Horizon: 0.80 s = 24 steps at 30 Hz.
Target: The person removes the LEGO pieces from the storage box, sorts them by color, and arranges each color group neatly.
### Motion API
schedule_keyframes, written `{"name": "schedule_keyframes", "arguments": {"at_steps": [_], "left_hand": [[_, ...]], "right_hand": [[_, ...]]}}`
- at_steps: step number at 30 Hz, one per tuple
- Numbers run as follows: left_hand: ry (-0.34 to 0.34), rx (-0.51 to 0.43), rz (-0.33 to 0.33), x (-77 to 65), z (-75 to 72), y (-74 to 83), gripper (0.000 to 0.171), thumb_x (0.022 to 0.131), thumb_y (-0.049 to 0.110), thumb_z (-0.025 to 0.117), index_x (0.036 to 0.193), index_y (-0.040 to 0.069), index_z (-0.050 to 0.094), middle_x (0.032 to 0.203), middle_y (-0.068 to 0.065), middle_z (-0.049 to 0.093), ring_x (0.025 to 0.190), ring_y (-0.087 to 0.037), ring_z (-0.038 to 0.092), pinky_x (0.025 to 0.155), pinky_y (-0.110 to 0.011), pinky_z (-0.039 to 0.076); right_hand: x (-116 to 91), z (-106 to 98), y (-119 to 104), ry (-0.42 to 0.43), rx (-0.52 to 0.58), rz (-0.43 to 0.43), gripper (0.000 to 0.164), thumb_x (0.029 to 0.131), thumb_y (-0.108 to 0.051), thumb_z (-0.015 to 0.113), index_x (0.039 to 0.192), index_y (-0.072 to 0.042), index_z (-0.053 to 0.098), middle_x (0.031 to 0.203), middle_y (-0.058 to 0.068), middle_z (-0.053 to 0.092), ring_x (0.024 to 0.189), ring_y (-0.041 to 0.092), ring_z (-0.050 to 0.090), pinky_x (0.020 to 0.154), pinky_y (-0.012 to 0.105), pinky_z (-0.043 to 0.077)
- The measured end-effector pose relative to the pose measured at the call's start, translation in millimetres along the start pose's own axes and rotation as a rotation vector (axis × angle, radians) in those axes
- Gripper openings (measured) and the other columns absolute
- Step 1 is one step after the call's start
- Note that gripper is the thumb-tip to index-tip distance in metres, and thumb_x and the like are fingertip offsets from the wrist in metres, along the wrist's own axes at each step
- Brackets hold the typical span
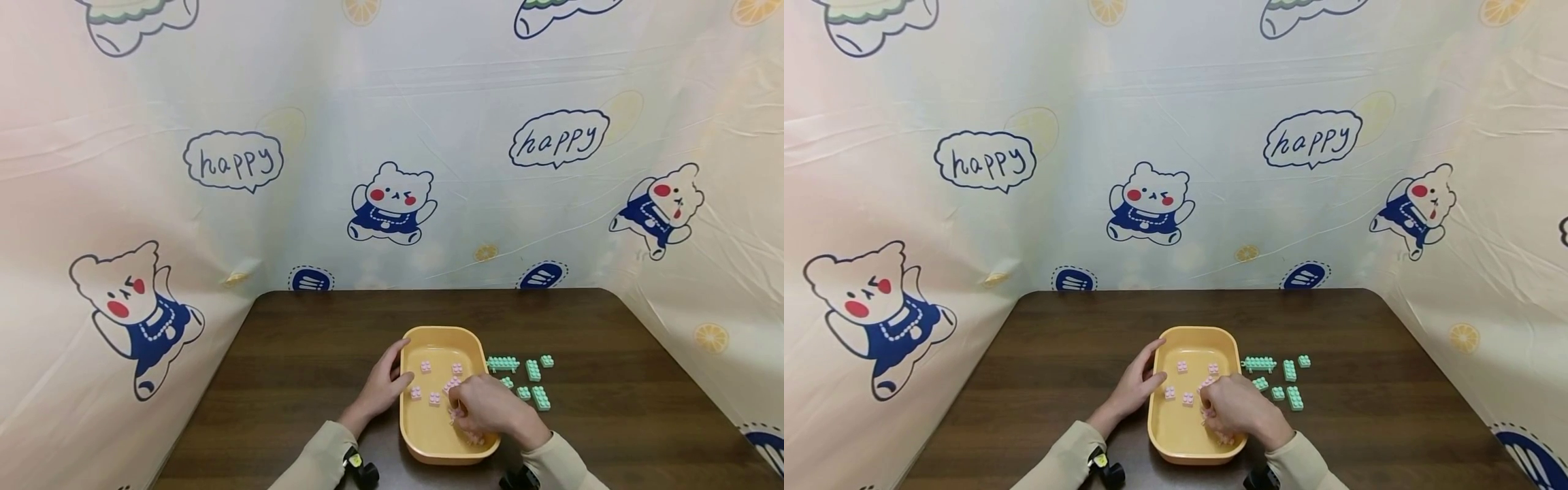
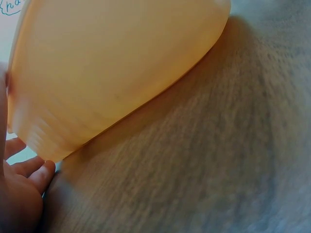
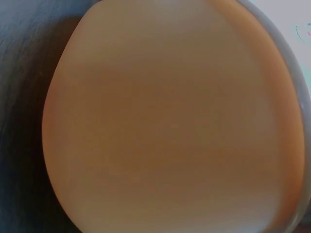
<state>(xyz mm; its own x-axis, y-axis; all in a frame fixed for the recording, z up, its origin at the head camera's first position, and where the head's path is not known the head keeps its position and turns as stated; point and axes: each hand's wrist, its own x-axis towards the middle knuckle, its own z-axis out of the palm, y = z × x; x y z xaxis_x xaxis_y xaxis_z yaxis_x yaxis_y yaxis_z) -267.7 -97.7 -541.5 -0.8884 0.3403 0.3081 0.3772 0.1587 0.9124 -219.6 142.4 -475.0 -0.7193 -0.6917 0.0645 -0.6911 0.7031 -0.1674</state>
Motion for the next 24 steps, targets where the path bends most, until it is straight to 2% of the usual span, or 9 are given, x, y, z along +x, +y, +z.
{"name": "schedule_keyframes", "arguments": {"at_steps": [6, 13, 24], "left_hand": [[-0.006, 0.006, -0.011, -0.6, -0.1, 7.2, 0.065, 0.091, -0.003, 0.058, 0.150, 0.004, 0.031, 0.153, -0.021, 0.032, 0.134, -0.038, 0.043, 0.105, -0.051, 0.043], [-0.039, -0.012, -0.002, -6.0, -4.8, 35.6, 0.063, 0.092, -0.003, 0.056, 0.148, -0.005, 0.029, 0.151, -0.028, 0.031, 0.133, -0.043, 0.042, 0.104, -0.053, 0.042], [-0.025, 0.002, -0.012, -6.2, -4.4, 34.8, 0.063, 0.091, -0.002, 0.058, 0.149, -0.002, 0.031, 0.152, -0.024, 0.032, 0.135, -0.040, 0.041, 0.106, -0.052, 0.041]], "right_hand": [[0, 0, -1, 0.038, -0.007, -0.011, 0.015, 0.078, -0.021, 0.074, 0.071, -0.024, 0.062, 0.057, -0.019, 0.041, 0.049, -0.002, 0.037, 0.044, 0.017, 0.031], [2, -3, 0, 0.045, 0.129, 0.014, 0.006, 0.081, -0.021, 0.074, 0.082, -0.020, 0.069, 0.065, -0.016, 0.051, 0.055, -0.002, 0.044, 0.048, 0.016, 0.037], [2, -6, 3, 0.106, 0.215, 0.019, 0.009, 0.080, -0.020, 0.075, 0.088, -0.021, 0.070, 0.073, -0.015, 0.058, 0.063, -0.002, 0.050, 0.056, 0.015, 0.043]]}}
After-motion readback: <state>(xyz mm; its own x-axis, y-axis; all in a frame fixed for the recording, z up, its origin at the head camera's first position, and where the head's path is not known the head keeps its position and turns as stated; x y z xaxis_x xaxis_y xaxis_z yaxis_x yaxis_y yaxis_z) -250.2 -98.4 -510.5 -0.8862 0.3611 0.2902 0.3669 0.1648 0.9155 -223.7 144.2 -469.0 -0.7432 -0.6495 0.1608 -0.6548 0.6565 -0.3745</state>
